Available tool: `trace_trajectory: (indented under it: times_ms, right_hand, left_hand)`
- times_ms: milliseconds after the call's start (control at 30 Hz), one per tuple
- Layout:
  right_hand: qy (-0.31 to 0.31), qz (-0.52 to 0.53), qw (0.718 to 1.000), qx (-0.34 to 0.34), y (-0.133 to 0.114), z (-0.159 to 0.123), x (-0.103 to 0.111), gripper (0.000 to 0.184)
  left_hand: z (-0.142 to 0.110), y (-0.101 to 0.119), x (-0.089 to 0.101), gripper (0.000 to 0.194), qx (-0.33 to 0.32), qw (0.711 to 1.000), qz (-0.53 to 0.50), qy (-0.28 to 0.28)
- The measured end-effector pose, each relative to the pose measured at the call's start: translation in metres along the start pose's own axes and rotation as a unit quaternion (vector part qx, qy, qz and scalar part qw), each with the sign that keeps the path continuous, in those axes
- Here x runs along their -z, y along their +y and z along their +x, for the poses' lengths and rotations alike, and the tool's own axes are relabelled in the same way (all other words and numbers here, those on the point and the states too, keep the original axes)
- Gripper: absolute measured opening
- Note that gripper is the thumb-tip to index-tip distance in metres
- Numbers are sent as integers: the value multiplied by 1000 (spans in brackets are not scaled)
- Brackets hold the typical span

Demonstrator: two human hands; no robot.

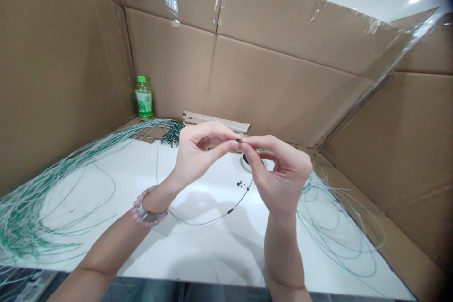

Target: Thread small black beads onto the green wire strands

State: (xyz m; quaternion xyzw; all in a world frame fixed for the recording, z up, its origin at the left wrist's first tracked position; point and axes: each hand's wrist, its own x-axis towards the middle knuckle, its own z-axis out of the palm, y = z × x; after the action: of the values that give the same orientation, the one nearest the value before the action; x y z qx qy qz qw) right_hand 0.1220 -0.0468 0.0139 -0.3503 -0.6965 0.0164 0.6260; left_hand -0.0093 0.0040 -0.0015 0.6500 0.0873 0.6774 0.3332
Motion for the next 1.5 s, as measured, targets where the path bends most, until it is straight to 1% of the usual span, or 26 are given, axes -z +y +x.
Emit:
trace_trajectory:
  times_ms: [100, 233, 400, 533, 600, 700, 800, 900, 933, 967, 1000, 1067, 1100, 1133, 1200, 1233, 1300, 1367, 1433, 1500]
  right_hand:
    - [8, 14, 1000, 9, 3, 0, 1, 12]
    - [25, 39, 999, 0, 7, 0, 1, 11]
    - [12, 59, 998, -11, 9, 2, 1, 13]
    - [-16, 69, 997, -31, 10, 2, 1, 11]
    - [-21, 67, 997, -43, 11, 2, 0, 10]
    - [-21, 63, 996, -58, 11, 2, -3, 10]
    - [-35, 44, 996, -65, 10, 2, -5, 6]
    - [-53, 11, 996, -70, 10, 4, -1, 4]
    - [-72, -4, 994, -77, 11, 5, 4, 3]
    - [-108, -23, 990, -89, 13, 6, 9, 3]
    - [-158, -46, 981, -105, 15, 7, 16, 4]
    - [-266, -93, 950, -132, 19, 10, 28, 2]
    - [-296, -109, 938, -141, 21, 11, 33, 5]
    - [-300, -113, 936, -146, 22, 12, 37, 10]
    - [-256, -83, 952, -146, 22, 13, 37, 18]
    - [-225, -56, 963, -141, 21, 13, 34, 18]
    - [-174, -7, 977, -127, 19, 12, 27, 10]
    - [-147, 15, 982, -116, 18, 12, 22, 6]
    - [-128, 21, 985, -111, 18, 12, 20, 8]
    - [-104, 28, 989, -106, 17, 11, 23, 7]
  left_hand:
    - [0, -2, 4, 10, -4, 1000, 16, -9]
    - [0, -1, 7, 10, -10, 999, 39, -28]
    - [0, 4, 7, 12, -56, 992, 103, -49]
    - [1, 8, 8, 10, -110, 971, 208, -32]
    - [2, 9, 8, 9, -121, 964, 236, -22]
    - [2, 10, 7, 7, -105, 966, 235, -16]
    - [2, 10, 6, 6, -83, 971, 224, -19]
    - [3, 8, 6, 7, -72, 972, 224, -24]
    - [3, 7, 7, 7, -71, 971, 229, -21]
    - [3, 6, 7, 7, -68, 969, 235, -14]
    - [3, 5, 8, 7, -65, 968, 242, -7]
    - [2, 2, 8, 9, -52, 966, 255, 3]
    - [2, 0, 8, 10, -45, 965, 258, 3]
    - [1, -1, 7, 10, -38, 966, 256, -1]
    - [-1, -4, 4, 10, -25, 970, 240, -15]
    - [-2, -5, 1, 10, -19, 974, 225, -21]
    - [-3, -8, -3, 8, -5, 983, 183, -31]
    - [-4, -14, -5, 7, 8, 991, 133, -31]
    - [-5, -29, -7, 8, 14, 995, 94, -27]
    - [-9, -52, -9, 12, 25, 994, 100, -37]
